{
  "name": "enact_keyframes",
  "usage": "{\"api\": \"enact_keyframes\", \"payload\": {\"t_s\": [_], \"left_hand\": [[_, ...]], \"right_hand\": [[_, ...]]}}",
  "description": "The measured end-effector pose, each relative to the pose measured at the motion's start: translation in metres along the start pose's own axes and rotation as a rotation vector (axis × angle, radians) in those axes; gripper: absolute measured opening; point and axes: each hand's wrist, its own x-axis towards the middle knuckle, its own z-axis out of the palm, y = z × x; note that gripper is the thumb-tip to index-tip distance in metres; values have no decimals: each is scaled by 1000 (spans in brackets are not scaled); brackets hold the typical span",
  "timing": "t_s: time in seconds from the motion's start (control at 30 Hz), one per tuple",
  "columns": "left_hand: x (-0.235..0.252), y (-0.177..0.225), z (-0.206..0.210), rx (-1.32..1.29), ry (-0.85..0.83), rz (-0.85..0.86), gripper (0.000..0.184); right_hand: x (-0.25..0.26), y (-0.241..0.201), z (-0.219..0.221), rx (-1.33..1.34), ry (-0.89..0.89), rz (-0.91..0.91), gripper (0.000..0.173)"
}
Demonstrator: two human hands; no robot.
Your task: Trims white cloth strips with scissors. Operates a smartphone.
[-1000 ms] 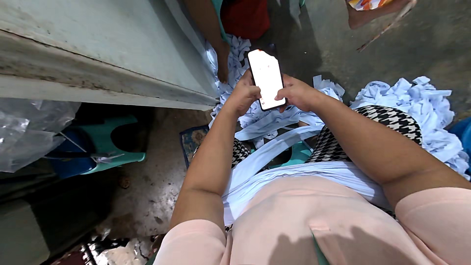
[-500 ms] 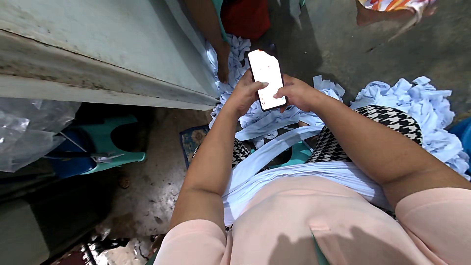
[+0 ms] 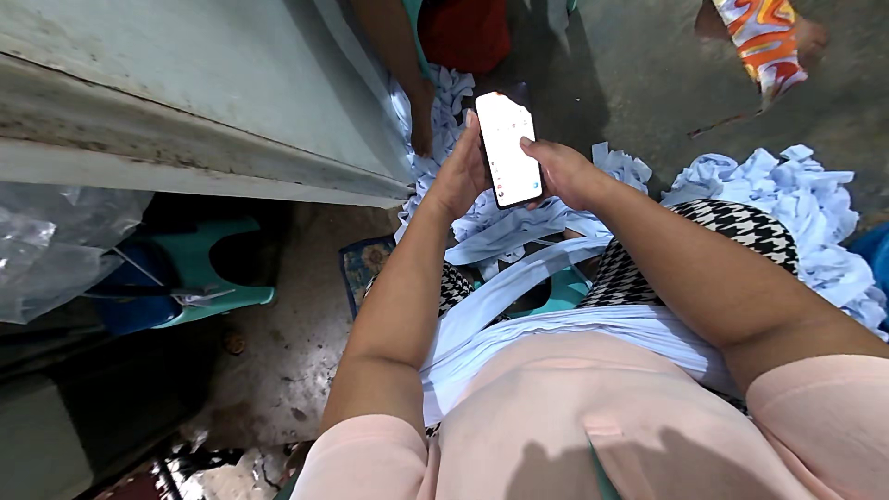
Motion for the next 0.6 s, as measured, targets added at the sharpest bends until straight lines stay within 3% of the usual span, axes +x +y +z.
{"api": "enact_keyframes", "payload": {"t_s": [0.6], "left_hand": [[-1, 0, 2, 57, -7, -6, 83]], "right_hand": [[1, 2, 0, -3, 8, -4, 56]]}}
